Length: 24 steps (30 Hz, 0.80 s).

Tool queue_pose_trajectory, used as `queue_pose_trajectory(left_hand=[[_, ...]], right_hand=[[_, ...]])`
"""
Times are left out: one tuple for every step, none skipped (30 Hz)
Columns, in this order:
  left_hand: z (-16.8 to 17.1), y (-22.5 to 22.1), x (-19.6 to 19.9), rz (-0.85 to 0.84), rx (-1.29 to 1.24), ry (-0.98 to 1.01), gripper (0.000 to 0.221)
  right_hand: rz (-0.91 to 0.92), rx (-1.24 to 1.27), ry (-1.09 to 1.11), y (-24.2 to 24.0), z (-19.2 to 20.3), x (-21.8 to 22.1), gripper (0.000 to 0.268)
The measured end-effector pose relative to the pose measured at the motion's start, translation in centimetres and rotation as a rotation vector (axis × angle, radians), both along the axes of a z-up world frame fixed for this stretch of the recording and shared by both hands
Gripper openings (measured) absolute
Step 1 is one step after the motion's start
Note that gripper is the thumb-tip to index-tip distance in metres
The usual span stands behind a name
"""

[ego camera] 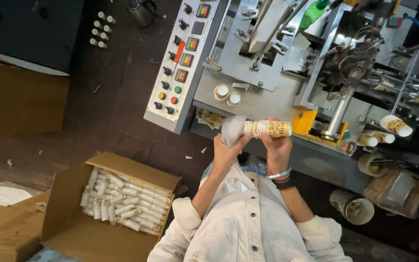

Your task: The recorder is collecting and packaging finished paper cups from a manufacturing machine.

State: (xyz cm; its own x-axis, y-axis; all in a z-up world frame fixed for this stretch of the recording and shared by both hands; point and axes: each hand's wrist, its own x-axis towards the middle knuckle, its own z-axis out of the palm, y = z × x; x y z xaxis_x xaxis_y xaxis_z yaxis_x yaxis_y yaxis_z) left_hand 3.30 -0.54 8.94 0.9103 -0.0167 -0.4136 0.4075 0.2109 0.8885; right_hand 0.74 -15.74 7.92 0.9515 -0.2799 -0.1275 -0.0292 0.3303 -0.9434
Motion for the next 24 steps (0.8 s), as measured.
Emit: queue_pose_trajectory(left_hand=[[-0.1, 0.0, 0.0, -0.022, -0.009, -0.013, 0.023], [-0.2, 0.0, 0.0, -0.044, -0.017, -0.025, 0.023], [-0.5, -0.3, 0.0, -0.051, -0.022, -0.029, 0.023], [-0.7, -0.5, 0.0, -0.065, -0.049, -0.052, 0.023], [-1.0, -0.6, -0.1, -0.077, -0.075, -0.073, 0.024], [-1.5, -1.1, -0.1, -0.082, -0.078, -0.074, 0.024], [-2.0, -1.3, -0.3, -0.081, -0.128, -0.077, 0.023], [-2.6, -1.5, -0.4, -0.080, -0.179, -0.079, 0.024], [-1.4, -1.6, -0.2, -0.083, -0.177, -0.075, 0.024], [-0.3, -1.7, 0.1, -0.098, -0.140, -0.054, 0.024], [0.8, -1.8, 0.4, -0.113, -0.102, -0.033, 0.024], [1.0, -1.9, 0.4, -0.117, -0.100, -0.029, 0.024], [1.2, -2.0, 0.6, -0.120, -0.085, -0.006, 0.025], [1.4, -2.1, 0.7, -0.123, -0.070, 0.016, 0.025], [1.0, -2.1, 0.6, -0.128, -0.070, 0.017, 0.025], [0.6, -2.0, 0.5, -0.131, -0.056, -0.008, 0.025], [0.3, -2.0, 0.5, -0.133, -0.042, -0.034, 0.025], [0.6, -2.1, 0.6, -0.137, -0.042, -0.035, 0.025], [0.9, -2.1, 0.6, -0.124, -0.046, -0.128, 0.025], [1.1, -2.1, 0.6, -0.112, -0.051, -0.221, 0.025], [1.6, -2.1, 0.5, -0.112, -0.050, -0.220, 0.025], [2.0, -2.1, 0.5, -0.107, -0.045, -0.224, 0.024], [2.4, -2.1, 0.5, -0.103, -0.040, -0.229, 0.024], [2.4, -2.0, 0.4, -0.104, -0.039, -0.230, 0.024]], right_hand=[[-0.015, 0.017, -0.004, 0.1, 0.1, -0.1, 0.051], [-0.029, 0.034, -0.009, 0.1, 0.2, -0.3, 0.051], [-0.036, 0.030, -0.013, 0.1, 0.2, -0.3, 0.051], [-0.038, 0.020, -0.013, 0.1, 0.3, -0.3, 0.052], [-0.038, 0.011, -0.010, 0.2, 0.4, -0.4, 0.052], [-0.044, 0.008, -0.011, 0.1, 0.6, -0.4, 0.052], [-0.037, 0.006, -0.010, 0.1, 0.7, -0.5, 0.053], [-0.030, 0.004, -0.009, 0.1, 0.8, -0.5, 0.053], [-0.033, 0.006, -0.006, 0.2, 0.8, -0.6, 0.053], [-0.029, 0.009, -0.012, 0.2, 0.8, -0.7, 0.054], [-0.026, 0.013, -0.018, 0.2, 0.8, -0.8, 0.054], [-0.030, 0.015, -0.014, 0.2, 0.9, -0.9, 0.054], [-0.033, 0.016, -0.018, 0.2, 0.9, -0.9, 0.054], [-0.036, 0.016, -0.021, 0.3, 1.0, -0.9, 0.054], [-0.041, 0.016, -0.021, 0.2, 1.0, -1.0, 0.054], [-0.036, 0.015, -0.025, 0.2, 1.0, -1.1, 0.054], [-0.031, 0.013, -0.030, 0.1, 0.9, -1.1, 0.054], [-0.036, 0.013, -0.031, 0.1, 0.7, -1.1, 0.054], [-0.034, 0.042, -0.036, 0.1, 0.5, -1.2, 0.054], [-0.033, 0.071, -0.041, 0.1, 0.3, -1.2, 0.054], [-0.033, 0.072, -0.040, 0.2, 0.2, -1.3, 0.054], [-0.035, 0.129, -0.042, 0.2, 0.1, -1.3, 0.054], [-0.039, 0.186, -0.046, 0.2, 0.0, -1.2, 0.055], [-0.039, 0.187, -0.046, 0.3, 0.0, -1.2, 0.055]])
